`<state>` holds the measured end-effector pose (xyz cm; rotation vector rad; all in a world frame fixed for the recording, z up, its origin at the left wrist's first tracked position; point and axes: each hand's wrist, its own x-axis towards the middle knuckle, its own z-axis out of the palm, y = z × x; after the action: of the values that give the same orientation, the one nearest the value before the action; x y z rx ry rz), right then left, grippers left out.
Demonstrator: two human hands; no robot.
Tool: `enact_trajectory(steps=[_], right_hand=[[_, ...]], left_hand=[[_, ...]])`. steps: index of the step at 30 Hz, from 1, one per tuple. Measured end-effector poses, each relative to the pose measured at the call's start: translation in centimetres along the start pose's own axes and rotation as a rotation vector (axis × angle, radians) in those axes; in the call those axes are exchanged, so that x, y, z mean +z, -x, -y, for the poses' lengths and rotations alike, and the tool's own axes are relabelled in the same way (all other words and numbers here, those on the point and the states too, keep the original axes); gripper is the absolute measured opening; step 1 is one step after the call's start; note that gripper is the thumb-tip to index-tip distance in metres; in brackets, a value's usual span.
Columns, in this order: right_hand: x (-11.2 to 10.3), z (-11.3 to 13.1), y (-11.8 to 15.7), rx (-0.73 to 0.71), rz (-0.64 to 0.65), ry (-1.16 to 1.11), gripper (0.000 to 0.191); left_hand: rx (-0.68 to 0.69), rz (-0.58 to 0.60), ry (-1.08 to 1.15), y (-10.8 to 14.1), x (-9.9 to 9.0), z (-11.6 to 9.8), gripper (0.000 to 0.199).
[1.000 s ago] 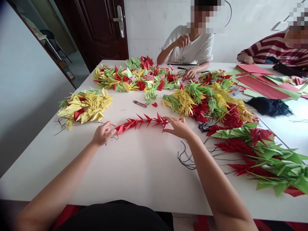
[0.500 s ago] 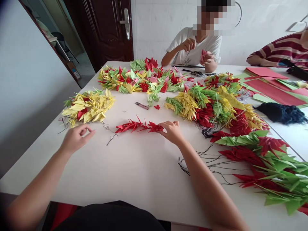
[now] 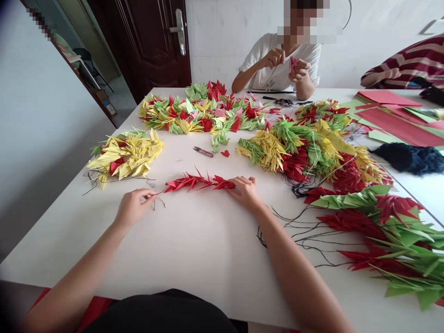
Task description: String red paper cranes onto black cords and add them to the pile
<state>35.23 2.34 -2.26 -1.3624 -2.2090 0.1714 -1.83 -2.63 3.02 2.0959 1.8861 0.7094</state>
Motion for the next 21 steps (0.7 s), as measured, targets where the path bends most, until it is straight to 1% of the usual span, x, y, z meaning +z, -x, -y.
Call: enact_trajectory(steps=[2,5,7,9,11,14,15,16,17,18,19,20,21], right_hand=[[-0.1,0.2,0.0,-0.016,-0.002,0.004,0.025],[-0.1,0.6,-0.3,-0.031,-0.015,0.01,0.023],[0.2,0.9,-0.7,-0.033,-0.028,0.016,0.023],[0.5,1.3,-0.9,-0.036,-0.033,0.023,0.022],[0.8,1.9,-1.0,-0.048,-0.023,0.03,0.021],[1.1,3.0,-1.0,-0.069,0.003,0.038,0.02],[1.1,3.3,-1.0,-0.074,0.009,0.038,0.02],[1.2,3.6,-1.0,-0.077,0.013,0.038,0.021],[1.2,3.9,-1.1,-0.08,0.016,0.036,0.021],[1.3,4.1,-1.2,-0.084,0.019,0.033,0.021],[1.4,4.3,-1.3,-0.087,0.022,0.03,0.021],[1.5,4.4,-1.5,-0.089,0.023,0.026,0.021],[1.5,4.5,-1.6,-0.09,0.023,0.022,0.021]], left_hand=[[0.003,-0.018,0.032,0.2,-1.8,1.1,0.021],[-0.027,-0.125,-0.081,0.9,-4.3,2.8,0.022],[-0.072,-0.171,-0.162,1.4,-5.4,3.9,0.022],[-0.13,-0.2,-0.242,1.8,-6.2,4.8,0.022],[-0.194,-0.2,-0.362,2.1,-6.7,5.6,0.022],[-0.306,-0.124,-0.524,2.3,-7.5,6.6,0.019],[-0.323,-0.094,-0.555,2.4,-7.7,6.7,0.017],[-0.313,-0.072,-0.576,2.4,-7.9,6.6,0.014],[-0.272,-0.064,-0.585,2.4,-8.1,6.2,0.014],[-0.207,-0.072,-0.583,2.4,-8.0,5.5,0.019],[-0.109,-0.087,-0.567,2.4,-7.8,4.4,0.028],[-0.013,-0.127,-0.531,2.3,-7.2,3.0,0.035],[0.091,-0.149,-0.473,2.2,-6.4,1.3,0.037]])
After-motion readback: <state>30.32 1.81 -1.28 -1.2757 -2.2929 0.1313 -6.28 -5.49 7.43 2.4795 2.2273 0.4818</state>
